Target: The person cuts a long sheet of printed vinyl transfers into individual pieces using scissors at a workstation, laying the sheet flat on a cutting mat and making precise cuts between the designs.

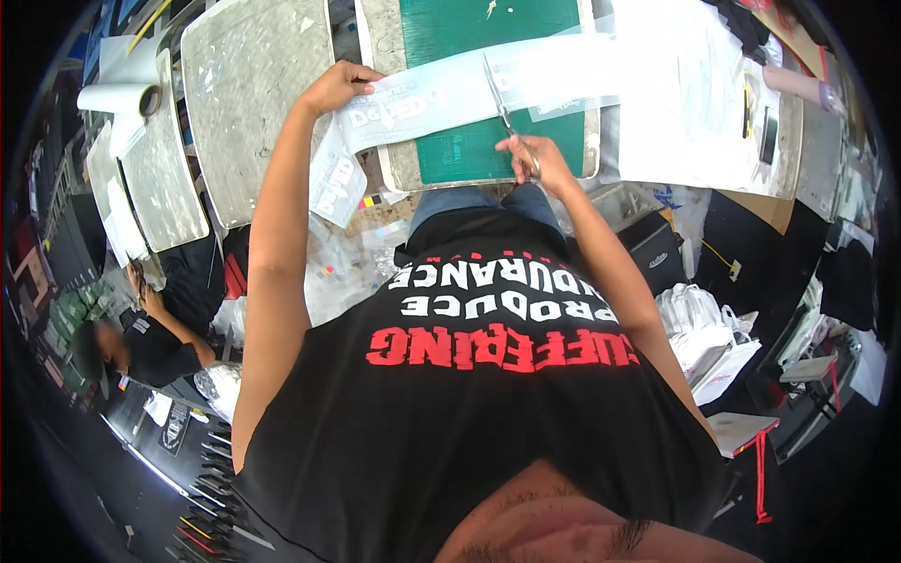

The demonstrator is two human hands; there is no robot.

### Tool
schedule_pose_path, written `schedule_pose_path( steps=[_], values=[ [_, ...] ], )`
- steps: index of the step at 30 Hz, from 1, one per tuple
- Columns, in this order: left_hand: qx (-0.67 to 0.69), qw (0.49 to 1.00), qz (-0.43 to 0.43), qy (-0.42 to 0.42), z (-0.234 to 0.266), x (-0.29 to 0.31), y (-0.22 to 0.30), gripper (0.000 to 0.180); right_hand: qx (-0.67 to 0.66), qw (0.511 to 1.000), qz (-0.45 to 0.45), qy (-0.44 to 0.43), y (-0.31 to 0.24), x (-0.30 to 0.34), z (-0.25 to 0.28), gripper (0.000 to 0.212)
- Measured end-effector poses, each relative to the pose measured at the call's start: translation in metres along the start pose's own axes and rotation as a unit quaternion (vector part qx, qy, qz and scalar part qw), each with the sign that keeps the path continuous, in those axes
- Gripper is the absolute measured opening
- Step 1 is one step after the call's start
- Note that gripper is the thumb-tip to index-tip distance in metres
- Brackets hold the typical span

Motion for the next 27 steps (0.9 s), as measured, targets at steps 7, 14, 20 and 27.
schedule_pose_path(
  steps=[7,14,20,27],
  values=[
    [0.005,0.999,0.02,-0.042,0.003,0.001,0.001,0.034,-0.05,0.998,0.037,-0.019,-0.023,-0.027,0.012,0.057],
    [0.067,0.996,-0.014,-0.065,-0.01,0.002,0.016,0.033,-0.025,0.998,0.055,0.029,-0.036,-0.021,0.0,0.036],
    [0.058,0.994,-0.042,-0.081,-0.039,-0.024,0.043,0.034,-0.164,0.967,0.105,0.164,-0.039,-0.008,0.082,0.026],
    [-0.147,0.988,-0.021,-0.038,-0.055,-0.011,0.044,0.038,0.127,0.934,0.075,0.325,-0.012,0.047,0.151,0.033]
  ],
)
Point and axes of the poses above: each hand's wrist, its own x-axis away from the middle knuckle, its own z-axis out of the back of the hand, y = z × x, the point moved 1 cm from there along -x, towards the middle knuckle
